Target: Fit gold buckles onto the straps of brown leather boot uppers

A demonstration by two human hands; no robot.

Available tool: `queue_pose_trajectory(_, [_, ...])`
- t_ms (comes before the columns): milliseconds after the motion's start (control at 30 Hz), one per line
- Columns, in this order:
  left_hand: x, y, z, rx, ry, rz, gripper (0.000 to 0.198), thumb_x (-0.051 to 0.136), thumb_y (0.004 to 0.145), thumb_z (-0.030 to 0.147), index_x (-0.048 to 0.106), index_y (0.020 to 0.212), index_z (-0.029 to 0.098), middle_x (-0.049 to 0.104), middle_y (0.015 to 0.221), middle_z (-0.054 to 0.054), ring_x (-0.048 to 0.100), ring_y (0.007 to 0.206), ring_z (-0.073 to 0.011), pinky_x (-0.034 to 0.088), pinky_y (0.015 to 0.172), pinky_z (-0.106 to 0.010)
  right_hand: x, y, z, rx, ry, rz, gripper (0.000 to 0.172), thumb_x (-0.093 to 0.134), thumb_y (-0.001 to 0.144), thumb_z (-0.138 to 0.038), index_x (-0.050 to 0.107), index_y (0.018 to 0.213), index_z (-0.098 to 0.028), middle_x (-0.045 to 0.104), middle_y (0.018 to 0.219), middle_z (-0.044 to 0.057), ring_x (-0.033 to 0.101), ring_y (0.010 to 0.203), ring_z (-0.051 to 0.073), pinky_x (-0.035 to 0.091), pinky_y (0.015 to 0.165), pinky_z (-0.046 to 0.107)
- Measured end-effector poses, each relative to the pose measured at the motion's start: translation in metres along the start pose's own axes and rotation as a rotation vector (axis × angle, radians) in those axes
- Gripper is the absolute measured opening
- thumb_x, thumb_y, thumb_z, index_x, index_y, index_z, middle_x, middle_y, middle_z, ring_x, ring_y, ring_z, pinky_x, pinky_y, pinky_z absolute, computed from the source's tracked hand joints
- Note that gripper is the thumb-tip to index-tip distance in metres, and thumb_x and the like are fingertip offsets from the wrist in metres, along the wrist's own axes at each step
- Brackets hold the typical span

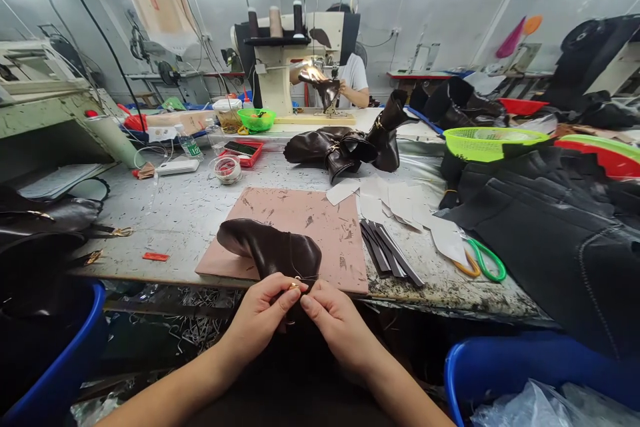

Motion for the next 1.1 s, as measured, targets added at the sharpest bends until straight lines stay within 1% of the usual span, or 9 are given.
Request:
queue_pose_trajectory(167, [0.002, -0.002, -0.007, -0.071, -0.088, 0.020, 0.028, 0.050, 0.081, 0.039, 0.064, 0.086, 0.016, 0.059, 0.070, -0.001, 0.047, 0.049, -0.0083, 0.039, 0.040, -0.018, 0.002, 0.001, 0.003, 0.048, 0.012, -0.007, 0.029, 0.051, 0.081, -0.045, 0.059, 0.079, -0.017, 0.058, 0.080, 0.004, 0.052, 0.077, 0.018, 0.041, 0.073, 0.030])
queue_pose_trajectory(300, [0.002, -0.003, -0.011, -0.046, -0.071, 0.059, 0.027, 0.050, 0.082, 0.039, 0.064, 0.085, 0.017, 0.059, 0.069, 0.000, 0.046, 0.047, -0.0073, 0.039, 0.040, -0.017, 0.004, 0.001, 0.005, 0.014, 0.034, -0.024, 0.033, 0.045, 0.085, -0.045, 0.058, 0.070, -0.018, 0.055, 0.077, 0.003, 0.051, 0.075, 0.017, 0.041, 0.073, 0.029])
queue_pose_trajectory(433, [0.001, -0.004, -0.015, -0.092, -0.136, 0.099, 0.028, 0.046, 0.083, 0.042, 0.057, 0.078, 0.016, 0.046, 0.053, 0.005, 0.042, 0.040, -0.0067, 0.039, 0.036, -0.017, 0.004, 0.000, 0.004, -0.029, -0.069, -0.026, 0.035, 0.037, 0.089, -0.039, 0.058, 0.071, -0.018, 0.055, 0.081, 0.004, 0.051, 0.078, 0.017, 0.040, 0.075, 0.029])
queue_pose_trajectory(500, [0.001, -0.004, -0.016, -0.132, -0.178, 0.112, 0.028, 0.044, 0.083, 0.043, 0.052, 0.077, 0.017, 0.041, 0.052, 0.006, 0.043, 0.040, -0.0073, 0.040, 0.034, -0.017, 0.002, -0.001, 0.004, -0.005, -0.096, -0.018, 0.027, 0.040, 0.087, -0.034, 0.058, 0.076, -0.018, 0.057, 0.081, 0.003, 0.052, 0.077, 0.017, 0.041, 0.073, 0.029])
queue_pose_trajectory(600, [-0.001, -0.004, -0.015, -0.146, -0.160, 0.094, 0.028, 0.043, 0.082, 0.044, 0.050, 0.076, 0.017, 0.041, 0.052, 0.006, 0.044, 0.041, -0.0076, 0.041, 0.033, -0.017, -0.001, -0.002, 0.006, 0.068, -0.076, 0.006, 0.013, 0.048, 0.080, -0.028, 0.057, 0.080, -0.018, 0.060, 0.080, 0.003, 0.054, 0.077, 0.018, 0.042, 0.073, 0.030])
queue_pose_trajectory(700, [-0.004, -0.003, -0.012, -0.090, -0.031, 0.066, 0.026, 0.043, 0.083, 0.041, 0.052, 0.076, 0.017, 0.043, 0.053, 0.006, 0.044, 0.040, -0.0073, 0.039, 0.034, -0.016, -0.003, -0.002, 0.006, 0.124, -0.036, 0.000, 0.012, 0.051, 0.076, -0.028, 0.057, 0.079, -0.017, 0.061, 0.077, 0.003, 0.055, 0.075, 0.018, 0.043, 0.072, 0.030])
queue_pose_trajectory(833, [-0.007, -0.002, -0.010, 0.055, 0.158, 0.074, 0.025, 0.043, 0.085, 0.035, 0.057, 0.074, 0.017, 0.047, 0.054, 0.004, 0.045, 0.046, -0.0080, 0.038, 0.042, -0.016, 0.001, -0.001, 0.005, 0.166, -0.021, -0.022, 0.016, 0.052, 0.075, -0.027, 0.061, 0.081, -0.016, 0.065, 0.080, 0.005, 0.058, 0.077, 0.020, 0.045, 0.072, 0.031])
queue_pose_trajectory(1000, [-0.003, -0.006, -0.011, 0.174, 0.221, 0.082, 0.024, 0.041, 0.088, 0.031, 0.058, 0.079, 0.017, 0.059, 0.067, 0.000, 0.052, 0.059, -0.0101, 0.041, 0.057, -0.019, 0.008, 0.001, 0.000, 0.072, -0.168, 0.020, 0.015, 0.048, 0.076, -0.019, 0.063, 0.077, -0.017, 0.067, 0.079, 0.005, 0.060, 0.075, 0.019, 0.046, 0.070, 0.031])
queue_pose_trajectory(1100, [-0.004, -0.007, -0.008, 0.190, 0.227, 0.069, 0.019, 0.042, 0.087, 0.029, 0.057, 0.084, 0.017, 0.061, 0.075, -0.001, 0.056, 0.066, -0.0114, 0.044, 0.062, -0.021, 0.008, 0.000, -0.002, 0.021, -0.289, 0.072, 0.016, 0.045, 0.076, -0.016, 0.061, 0.077, -0.017, 0.065, 0.078, 0.005, 0.059, 0.072, 0.018, 0.046, 0.067, 0.030])
Point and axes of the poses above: each hand's wrist, its own y-axis towards the middle knuckle, its own x-axis out of the palm, z = x × y, the point moved 3 cm from there along y, towards the middle knuckle
